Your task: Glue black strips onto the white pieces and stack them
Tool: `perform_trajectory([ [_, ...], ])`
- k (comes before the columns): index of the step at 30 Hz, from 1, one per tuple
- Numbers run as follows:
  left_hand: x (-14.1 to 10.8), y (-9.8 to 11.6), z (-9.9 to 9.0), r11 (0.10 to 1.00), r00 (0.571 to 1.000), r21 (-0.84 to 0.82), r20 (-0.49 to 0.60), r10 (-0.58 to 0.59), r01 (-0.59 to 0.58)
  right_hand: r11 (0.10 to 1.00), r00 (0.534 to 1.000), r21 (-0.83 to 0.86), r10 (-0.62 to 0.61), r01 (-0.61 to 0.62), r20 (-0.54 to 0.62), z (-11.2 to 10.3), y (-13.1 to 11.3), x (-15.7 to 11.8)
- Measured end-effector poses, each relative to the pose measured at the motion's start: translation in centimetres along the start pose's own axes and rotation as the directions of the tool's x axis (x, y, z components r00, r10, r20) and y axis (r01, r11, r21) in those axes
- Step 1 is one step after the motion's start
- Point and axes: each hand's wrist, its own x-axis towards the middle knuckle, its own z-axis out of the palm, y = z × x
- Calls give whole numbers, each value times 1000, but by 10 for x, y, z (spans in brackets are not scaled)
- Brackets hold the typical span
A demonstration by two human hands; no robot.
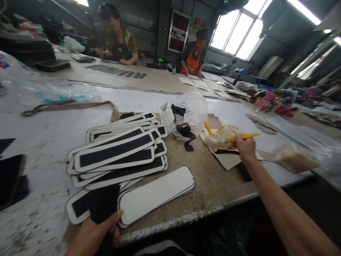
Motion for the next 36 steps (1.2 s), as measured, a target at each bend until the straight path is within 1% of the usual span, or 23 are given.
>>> perform_trajectory([
  [1,-6,7,0,999,1000,-32,16,-1,1,998,999,44,39,-39,4,0,-2,-13],
  [2,-10,12,0,998,1000,-64,28,7,-5,993,997,98,68,-71,41,2,-7,-31],
  [3,-12,15,-1,995,999,-96,46,17,-13,984,993,152,79,-93,91,5,-14,-52],
  [4,-13,17,-1,990,998,-140,65,22,-12,969,980,219,80,-119,181,8,-24,-78],
  [5,-13,17,-1,986,997,-163,71,38,-26,918,940,348,68,-191,335,12,-35,-105],
  [6,-12,17,-2,983,996,-178,72,47,-33,863,897,435,44,-255,439,16,-47,-135],
  [8,-11,15,-2,981,996,-190,70,50,-36,810,772,475,-45,-344,634,26,-73,-191],
  [9,-11,13,-3,981,997,-193,68,47,-33,798,730,485,-85,-358,678,32,-85,-216],
  [11,-11,12,-2,979,997,-204,68,44,-29,790,674,485,-127,-375,728,43,-102,-253],
  [13,-11,11,-2,975,996,-219,76,48,-30,790,654,479,-135,-382,744,51,-109,-273],
  [15,-11,11,-2,971,995,-238,85,53,-31,810,666,465,-129,-358,735,53,-109,-278],
  [16,-11,11,-1,968,995,-248,86,55,-32,827,686,457,-124,-328,717,52,-108,-277],
  [19,-11,12,-1,962,996,-272,78,53,-30,868,772,442,-117,-226,625,45,-108,-273],
  [20,-11,12,-2,961,996,-276,75,52,-29,871,789,446,-122,-205,602,44,-110,-273],
  [21,-12,13,-2,961,996,-276,73,51,-29,869,795,455,-131,-195,592,43,-112,-275],
  [22,-12,14,-2,961,996,-273,74,52,-30,864,787,465,-148,-192,599,43,-114,-279],
  [25,-13,15,-3,966,996,-256,73,56,-36,857,725,482,-215,-181,655,47,-113,-289],
  [26,-14,15,-3,968,996,-249,72,57,-37,864,717,478,-232,-158,657,49,-108,-289],
  [27,-14,15,-3,969,996,-242,69,59,-41,875,726,468,-241,-124,644,49,-102,-287],
  [29,-13,12,-3,976,996,-213,56,63,-49,910,786,414,-231,-35,574,46,-84,-274],
  [32,-10,8,-3,986,997,-155,41,61,-54,957,872,281,-203,79,446,32,-58,-243],
  [34,-9,7,-3,991,998,-128,40,51,-46,973,901,187,-200,136,386,22,-46,-224],
  [36,-9,8,-2,994,999,-109,39,35,-31,972,907,121,-232,202,351,14,-40,-212],
])
